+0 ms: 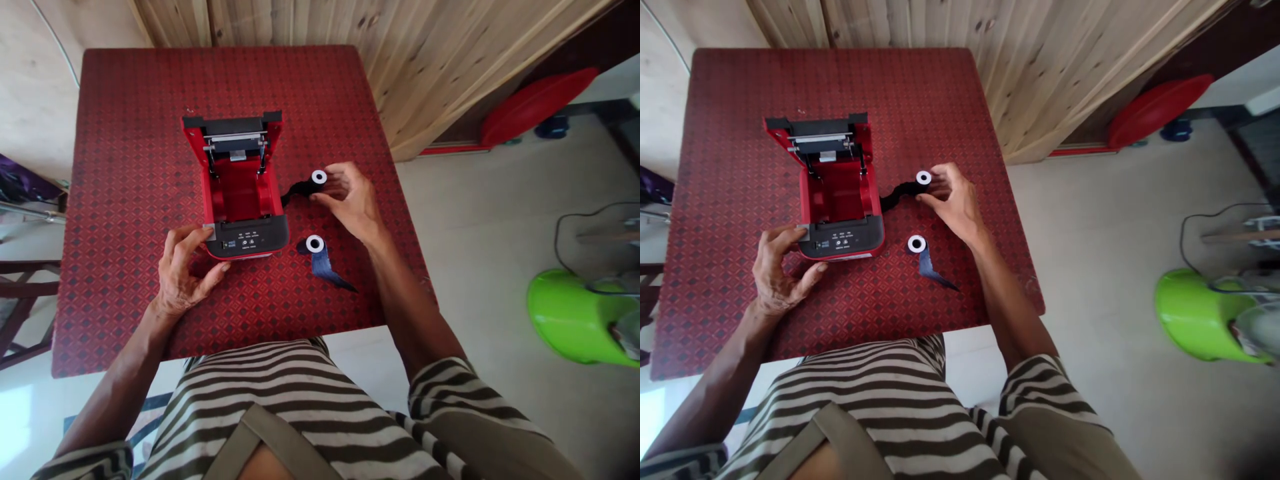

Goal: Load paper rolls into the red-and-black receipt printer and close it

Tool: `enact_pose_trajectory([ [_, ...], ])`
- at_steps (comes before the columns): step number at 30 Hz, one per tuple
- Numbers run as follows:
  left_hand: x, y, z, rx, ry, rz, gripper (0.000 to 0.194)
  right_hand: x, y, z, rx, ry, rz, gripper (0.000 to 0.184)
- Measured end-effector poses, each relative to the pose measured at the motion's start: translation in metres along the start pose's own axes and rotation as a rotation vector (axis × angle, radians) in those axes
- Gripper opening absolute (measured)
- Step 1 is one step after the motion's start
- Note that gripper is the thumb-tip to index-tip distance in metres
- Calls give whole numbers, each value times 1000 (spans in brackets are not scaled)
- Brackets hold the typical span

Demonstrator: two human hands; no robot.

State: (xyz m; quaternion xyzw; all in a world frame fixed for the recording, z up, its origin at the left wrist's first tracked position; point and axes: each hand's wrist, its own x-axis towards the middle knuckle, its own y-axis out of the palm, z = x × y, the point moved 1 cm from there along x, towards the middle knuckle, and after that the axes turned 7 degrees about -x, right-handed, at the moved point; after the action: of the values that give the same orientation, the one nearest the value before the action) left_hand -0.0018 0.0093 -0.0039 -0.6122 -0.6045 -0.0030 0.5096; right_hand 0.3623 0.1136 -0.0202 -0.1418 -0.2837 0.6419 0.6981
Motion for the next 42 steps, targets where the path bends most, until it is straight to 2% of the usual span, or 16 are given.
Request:
enact_pose_trajectory([
  [3,1,-1,-2,-14,22,3,62,-28,-26,11,-44,25,-10,34],
  [5,3,-1,-3,-31,33,7,65,-52,-41,21,-40,69,130,20],
  [8,5,-2,-4,-49,37,9,68,-82,-47,34,45,140,355,37],
  [10,5,-2,-3,-48,35,9,67,-93,-39,38,97,133,390,52],
  [12,4,-1,-3,-44,37,7,67,-95,-25,39,111,93,375,52],
  [14,3,-1,-2,-34,38,8,67,-94,-13,38,123,70,357,41],
  [16,3,0,-2,-27,41,8,66,-91,-11,41,162,75,348,34],
  [18,3,0,-3,-28,45,2,64,-87,-22,53,204,69,346,38],
  [20,3,0,-3,-40,48,-5,64,-78,-40,76,192,-11,351,42],
  [23,4,1,-4,-62,42,-9,65,-56,-57,124,36,-301,362,45],
  [25,3,1,-5,-78,39,-4,66,-38,-49,151,-120,-470,371,43],
  [27,3,0,-5,-90,36,8,66,-21,-24,166,-262,-577,389,41],
  [31,3,-1,-7,-90,28,23,65,4,35,162,-506,-634,406,31],
  [33,2,-2,-8,-85,16,34,65,10,54,154,-589,-625,411,26],
  [36,1,-2,-8,-89,-4,52,67,15,67,148,-649,-592,436,22],
  [42,1,-2,-10,-103,-1,54,69,22,73,153,-736,-554,516,25],
])
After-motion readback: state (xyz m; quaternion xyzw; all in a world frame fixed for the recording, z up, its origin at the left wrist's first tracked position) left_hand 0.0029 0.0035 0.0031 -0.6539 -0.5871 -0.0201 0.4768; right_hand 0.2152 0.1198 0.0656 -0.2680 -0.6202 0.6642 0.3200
